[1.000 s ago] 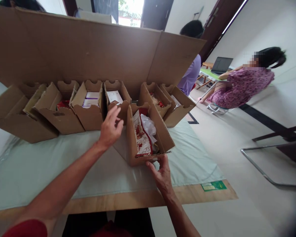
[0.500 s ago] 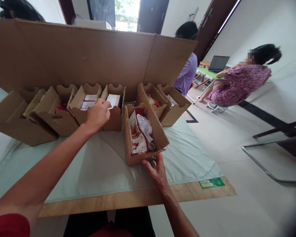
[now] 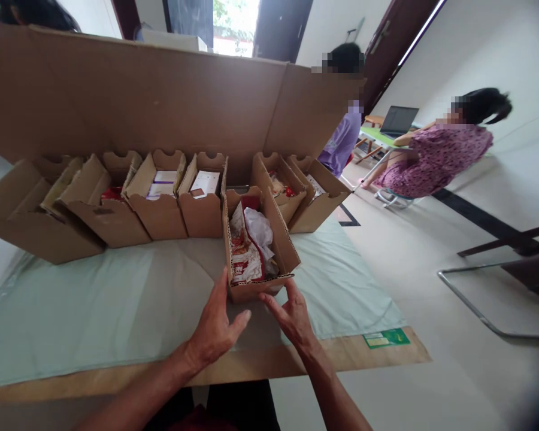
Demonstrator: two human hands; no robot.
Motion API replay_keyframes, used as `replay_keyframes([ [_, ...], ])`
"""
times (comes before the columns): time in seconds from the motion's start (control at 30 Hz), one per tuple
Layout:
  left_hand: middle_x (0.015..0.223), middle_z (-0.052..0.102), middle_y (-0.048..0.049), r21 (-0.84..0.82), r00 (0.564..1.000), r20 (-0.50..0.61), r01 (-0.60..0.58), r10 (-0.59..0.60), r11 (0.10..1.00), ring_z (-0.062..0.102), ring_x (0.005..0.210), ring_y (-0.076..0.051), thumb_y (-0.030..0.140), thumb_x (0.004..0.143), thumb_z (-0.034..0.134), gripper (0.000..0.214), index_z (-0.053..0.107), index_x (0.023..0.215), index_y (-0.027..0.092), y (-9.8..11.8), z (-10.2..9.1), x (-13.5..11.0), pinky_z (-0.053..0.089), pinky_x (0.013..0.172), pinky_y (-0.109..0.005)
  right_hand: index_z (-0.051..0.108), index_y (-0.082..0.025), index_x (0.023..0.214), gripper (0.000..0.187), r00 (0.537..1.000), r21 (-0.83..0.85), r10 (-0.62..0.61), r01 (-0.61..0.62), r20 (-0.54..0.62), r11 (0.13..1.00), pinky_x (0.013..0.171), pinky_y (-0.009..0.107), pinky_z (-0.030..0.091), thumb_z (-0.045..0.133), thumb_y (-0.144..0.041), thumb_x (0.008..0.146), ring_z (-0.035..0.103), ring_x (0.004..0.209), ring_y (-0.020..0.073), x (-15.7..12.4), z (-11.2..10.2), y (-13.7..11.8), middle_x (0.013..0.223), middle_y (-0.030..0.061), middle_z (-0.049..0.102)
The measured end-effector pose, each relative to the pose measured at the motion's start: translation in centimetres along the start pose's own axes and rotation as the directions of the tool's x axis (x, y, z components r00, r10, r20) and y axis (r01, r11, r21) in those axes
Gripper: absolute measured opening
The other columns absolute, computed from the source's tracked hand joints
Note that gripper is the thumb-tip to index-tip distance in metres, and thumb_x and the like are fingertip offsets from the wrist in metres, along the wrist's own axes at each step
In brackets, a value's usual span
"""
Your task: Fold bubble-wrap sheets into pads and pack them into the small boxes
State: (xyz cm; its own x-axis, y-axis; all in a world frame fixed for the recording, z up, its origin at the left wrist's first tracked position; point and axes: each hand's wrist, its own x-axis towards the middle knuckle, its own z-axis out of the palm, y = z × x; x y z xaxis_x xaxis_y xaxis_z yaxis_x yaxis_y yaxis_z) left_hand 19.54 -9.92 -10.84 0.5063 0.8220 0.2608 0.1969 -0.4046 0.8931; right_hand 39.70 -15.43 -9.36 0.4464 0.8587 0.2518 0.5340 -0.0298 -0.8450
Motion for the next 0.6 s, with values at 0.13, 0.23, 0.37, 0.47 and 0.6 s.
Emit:
replay_keyframes([
  [0.13,0.154,0.048,-0.0192,-0.013,0.998,-0.065,0.006,-0.007,1.0,0.051,0.141,-0.033,0.029,0.093,0.06,0.076,0.026,0.16,0.022,-0.5,0.6,1.4,0.045,0.115,-0.056,0.064,-0.022,0.118,0.048,0.997,0.049,-0.055,0.052,0.053,0.997,0.095,0.046,0.053,0.073,-0.054,0.083,0.067,0.108,0.0299,1.5,0.0,0.2,0.117,0.0113,0.073],
  [0.23,0.159,0.044,-0.017,0.036,0.995,-0.1,-0.023,0.026,0.999,0.046,0.145,-0.032,0.026,0.094,0.057,0.075,0.024,0.161,0.024,-0.7,0.7,3.5,0.041,0.119,-0.056,0.063,-0.023,0.118,0.047,0.994,0.105,-0.072,0.063,0.083,0.992,0.086,0.04,0.056,0.07,-0.054,0.083,0.068,0.098,0.0262,3.8,0.1,0.3,0.112,0.0093,0.073],
  [0.37,0.16,0.043,-0.0171,0.142,0.988,-0.132,-0.057,0.076,0.988,0.042,0.149,-0.03,0.021,0.092,0.054,0.074,0.027,0.161,0.021,-1.1,0.8,7.6,0.036,0.123,-0.053,0.06,-0.022,0.127,0.053,0.997,-0.017,-0.055,0.056,0.058,0.998,0.079,0.037,0.055,0.066,-0.052,0.084,0.069,0.093,0.0253,7.1,0.5,-0.1,0.114,0.0101,0.073],
  [0.47,0.16,0.042,-0.0196,0.157,0.978,-0.188,-0.055,0.085,0.986,0.041,0.149,-0.031,0.018,0.087,0.057,0.078,0.028,0.159,0.016,-1.7,1.0,10.7,0.036,0.124,-0.052,0.064,-0.02,0.121,0.045,0.999,-0.309,-0.036,0.028,-0.02,0.951,0.076,0.036,0.051,0.067,-0.049,0.085,0.068,0.085,0.0245,9.5,1.3,-0.6,0.107,0.0099,0.073],
  [0.6,0.163,0.033,-0.0232,0.155,0.95,-0.285,-0.089,0.131,0.984,0.031,0.154,-0.034,0.015,0.082,0.06,0.084,0.026,0.158,0.011,-2.7,1.6,13.3,0.029,0.127,-0.052,0.065,-0.021,0.108,0.033,0.998,-0.517,0.027,-0.056,-0.063,0.854,0.073,0.033,0.046,0.068,-0.046,0.087,0.069,0.089,0.0257,12.4,3.0,-1.3,0.099,0.0092,0.074],
])
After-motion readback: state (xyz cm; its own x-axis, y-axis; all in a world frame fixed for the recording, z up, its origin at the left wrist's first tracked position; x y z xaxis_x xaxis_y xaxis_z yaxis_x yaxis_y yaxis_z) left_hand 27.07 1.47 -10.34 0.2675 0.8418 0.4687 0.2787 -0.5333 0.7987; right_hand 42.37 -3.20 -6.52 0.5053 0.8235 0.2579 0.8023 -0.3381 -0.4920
